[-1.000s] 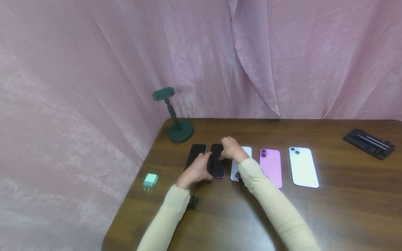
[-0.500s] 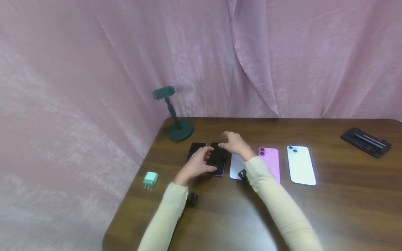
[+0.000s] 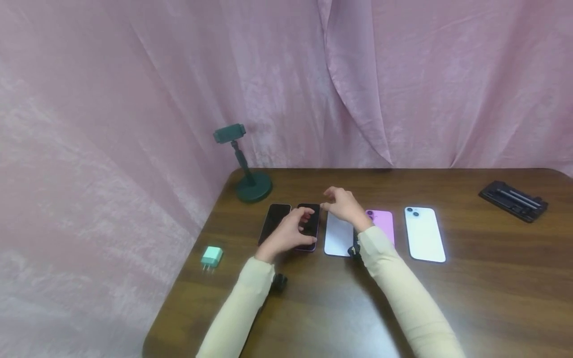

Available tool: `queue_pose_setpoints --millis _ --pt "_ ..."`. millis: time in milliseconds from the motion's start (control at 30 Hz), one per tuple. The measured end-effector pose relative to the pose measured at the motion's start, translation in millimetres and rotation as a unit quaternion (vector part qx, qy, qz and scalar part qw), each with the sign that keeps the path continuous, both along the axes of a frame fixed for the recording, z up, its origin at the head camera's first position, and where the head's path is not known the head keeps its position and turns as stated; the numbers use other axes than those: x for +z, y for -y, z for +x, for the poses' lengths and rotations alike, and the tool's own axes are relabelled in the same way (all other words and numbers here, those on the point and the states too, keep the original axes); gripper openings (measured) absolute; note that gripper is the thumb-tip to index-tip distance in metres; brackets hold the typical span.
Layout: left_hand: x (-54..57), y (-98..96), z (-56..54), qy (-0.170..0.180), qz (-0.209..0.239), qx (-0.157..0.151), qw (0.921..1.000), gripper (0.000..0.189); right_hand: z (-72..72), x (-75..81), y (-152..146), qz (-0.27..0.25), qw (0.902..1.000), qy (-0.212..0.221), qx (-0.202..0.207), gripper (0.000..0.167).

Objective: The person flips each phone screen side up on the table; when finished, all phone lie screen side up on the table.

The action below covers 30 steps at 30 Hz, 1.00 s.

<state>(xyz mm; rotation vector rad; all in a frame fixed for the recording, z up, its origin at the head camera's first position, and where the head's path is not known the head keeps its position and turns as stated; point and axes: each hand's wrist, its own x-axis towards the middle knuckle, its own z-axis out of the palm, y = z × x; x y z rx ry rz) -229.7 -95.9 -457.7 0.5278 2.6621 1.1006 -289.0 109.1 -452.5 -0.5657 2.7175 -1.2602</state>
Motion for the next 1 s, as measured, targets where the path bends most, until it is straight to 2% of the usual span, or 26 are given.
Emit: queue_pose_setpoints --millis 333,633,800,1000 --pt "-1.8 -23.3 -0.2 0.017 0.014 -0.041 0.9989 0.073 5.3 -6.1 -24.6 0.009 0.9999 0.005 -0.011 0.041" --pt "-9.5 -34.4 1.8 0.025 0.004 -0.049 0.9985 0.077 5.3 -7.7 -31.3 0.018 0.9996 0.021 -0.008 0.041" --pt "-12.8 -42.2 2.9 0.013 -0.044 -0.071 0.9964 0.083 7.3 -5.1 -32.8 0.036 0.9989 0.03 -0.006 0.042" --pt "-13.7 -52.6 5.7 0.016 -0.104 -0.078 0.9914 0.089 10.1 -2.5 -35.1 0.05 0.9981 0.036 -0.007 0.039"
